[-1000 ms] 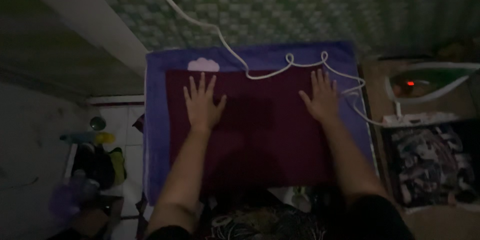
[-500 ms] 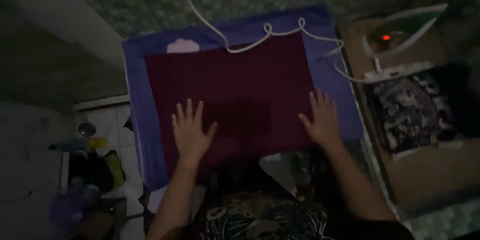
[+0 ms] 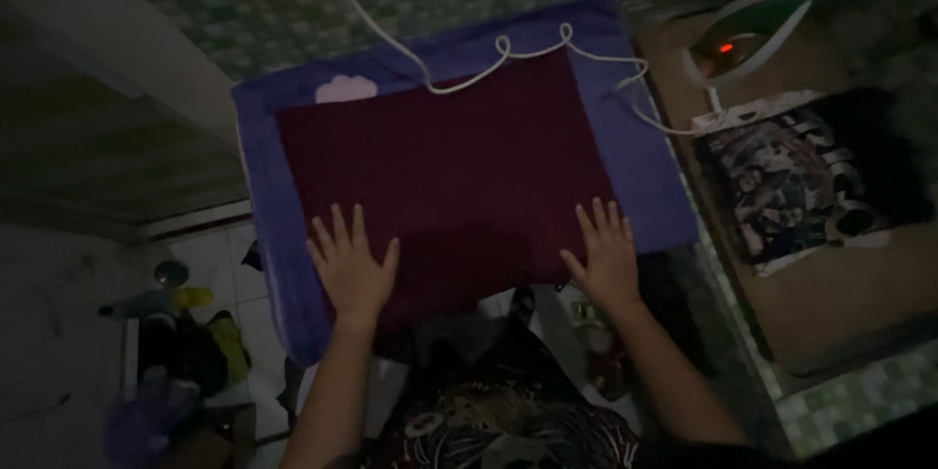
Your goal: The person picks up a shirt and lays it flat on a board, smoothing the fabric by hand before pressing it with an iron. They repeat this for another section of the shirt.
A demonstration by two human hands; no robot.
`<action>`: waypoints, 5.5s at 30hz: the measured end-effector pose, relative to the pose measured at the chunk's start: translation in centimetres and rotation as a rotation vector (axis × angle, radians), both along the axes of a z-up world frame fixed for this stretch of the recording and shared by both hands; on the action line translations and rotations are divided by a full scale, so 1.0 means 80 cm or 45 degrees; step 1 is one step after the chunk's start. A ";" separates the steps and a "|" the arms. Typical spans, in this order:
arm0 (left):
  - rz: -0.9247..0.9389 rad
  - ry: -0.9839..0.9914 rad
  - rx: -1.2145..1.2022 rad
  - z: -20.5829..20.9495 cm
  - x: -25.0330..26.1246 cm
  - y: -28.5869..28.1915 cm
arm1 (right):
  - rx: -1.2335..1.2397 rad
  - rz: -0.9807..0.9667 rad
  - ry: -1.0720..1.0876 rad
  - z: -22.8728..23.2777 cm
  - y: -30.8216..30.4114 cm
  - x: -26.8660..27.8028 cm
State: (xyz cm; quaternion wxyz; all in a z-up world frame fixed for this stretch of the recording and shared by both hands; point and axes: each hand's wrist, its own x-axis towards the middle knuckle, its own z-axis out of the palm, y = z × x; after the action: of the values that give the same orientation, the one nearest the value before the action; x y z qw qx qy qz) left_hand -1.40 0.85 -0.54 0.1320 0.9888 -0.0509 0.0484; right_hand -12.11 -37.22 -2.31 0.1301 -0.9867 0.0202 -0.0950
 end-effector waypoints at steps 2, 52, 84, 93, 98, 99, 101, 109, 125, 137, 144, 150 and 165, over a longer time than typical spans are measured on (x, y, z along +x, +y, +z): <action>0.032 0.054 -0.040 0.014 -0.006 -0.019 | 0.001 -0.001 -0.008 0.003 -0.005 0.002; 0.264 -0.070 -0.462 -0.023 0.010 -0.126 | -0.087 0.929 0.318 0.207 -0.029 0.193; 0.426 0.174 -0.008 0.001 0.081 -0.059 | -0.386 0.003 0.390 0.140 -0.049 0.380; 0.429 0.100 0.007 -0.009 0.083 -0.058 | -0.398 0.084 0.500 0.157 -0.050 0.404; 0.455 0.086 0.068 -0.016 0.084 -0.060 | -0.446 0.559 0.512 0.125 -0.034 0.336; 0.468 0.083 0.068 -0.017 0.085 -0.059 | -0.434 0.659 0.403 0.116 -0.027 0.331; 0.464 0.083 0.072 -0.018 0.084 -0.058 | -0.467 0.644 0.432 0.099 -0.009 0.330; 0.476 0.019 -0.009 -0.004 0.083 -0.063 | -0.302 0.443 0.380 0.125 0.035 0.413; 0.537 0.109 0.021 -0.005 0.087 -0.065 | -0.536 0.780 0.306 0.127 -0.010 0.332; 0.523 0.026 0.035 -0.013 0.085 -0.064 | -0.408 0.115 0.427 0.143 -0.045 0.424; 0.538 0.079 0.045 -0.009 0.084 -0.065 | -0.448 0.218 0.548 0.156 -0.045 0.421; 0.540 0.057 0.071 -0.019 0.088 -0.062 | -0.410 0.521 0.620 0.160 -0.036 0.344; 0.523 -0.017 -0.060 -0.016 0.083 -0.061 | -0.349 0.326 0.429 0.170 0.040 0.417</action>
State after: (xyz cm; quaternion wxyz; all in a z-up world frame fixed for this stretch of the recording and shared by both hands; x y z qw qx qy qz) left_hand 5.21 -4.07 -1.80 0.1420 0.9747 0.1519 0.0821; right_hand 21.25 -34.03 11.27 0.0010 -0.9916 -0.0968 0.0861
